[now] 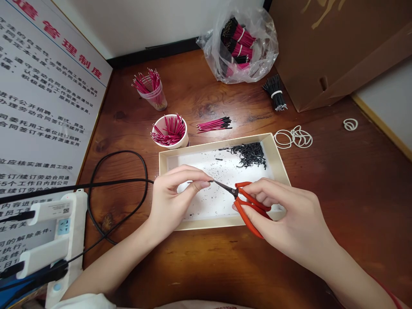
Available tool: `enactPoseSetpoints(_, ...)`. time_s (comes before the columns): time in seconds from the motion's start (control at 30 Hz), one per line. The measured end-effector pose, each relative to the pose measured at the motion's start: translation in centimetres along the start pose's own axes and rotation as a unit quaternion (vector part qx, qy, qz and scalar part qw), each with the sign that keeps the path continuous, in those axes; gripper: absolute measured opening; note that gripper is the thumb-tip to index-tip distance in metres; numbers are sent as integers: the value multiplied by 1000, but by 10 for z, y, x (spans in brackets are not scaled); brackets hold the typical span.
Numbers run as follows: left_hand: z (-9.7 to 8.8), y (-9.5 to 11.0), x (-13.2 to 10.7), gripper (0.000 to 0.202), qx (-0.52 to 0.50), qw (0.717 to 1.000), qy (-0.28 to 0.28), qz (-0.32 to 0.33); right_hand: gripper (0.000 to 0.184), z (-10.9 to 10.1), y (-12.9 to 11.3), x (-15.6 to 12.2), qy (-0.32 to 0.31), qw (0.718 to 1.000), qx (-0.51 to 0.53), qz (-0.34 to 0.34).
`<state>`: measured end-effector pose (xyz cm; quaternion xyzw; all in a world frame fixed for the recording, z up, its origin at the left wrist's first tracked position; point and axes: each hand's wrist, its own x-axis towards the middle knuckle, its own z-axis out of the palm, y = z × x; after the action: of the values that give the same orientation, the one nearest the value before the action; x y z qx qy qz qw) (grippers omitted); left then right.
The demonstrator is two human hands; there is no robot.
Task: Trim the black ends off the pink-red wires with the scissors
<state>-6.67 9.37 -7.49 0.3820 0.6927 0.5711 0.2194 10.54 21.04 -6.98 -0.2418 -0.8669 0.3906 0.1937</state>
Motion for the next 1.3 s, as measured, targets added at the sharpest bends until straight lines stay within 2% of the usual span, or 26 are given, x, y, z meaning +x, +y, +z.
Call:
enactPoseSetpoints(0.57,0,0,0,21,6,1000,-1,4,11,1,1,0,16,1000,-10,-19)
enactPoseSetpoints(0.93,0,1,0,23,2,1000,-3,15,8,2,0,-2,16,1000,-12,-7)
enactPoseSetpoints(1.3,0,-3,0,24,-2,1000,-9,28,9,-1,1,0,2,1000,-8,-23)
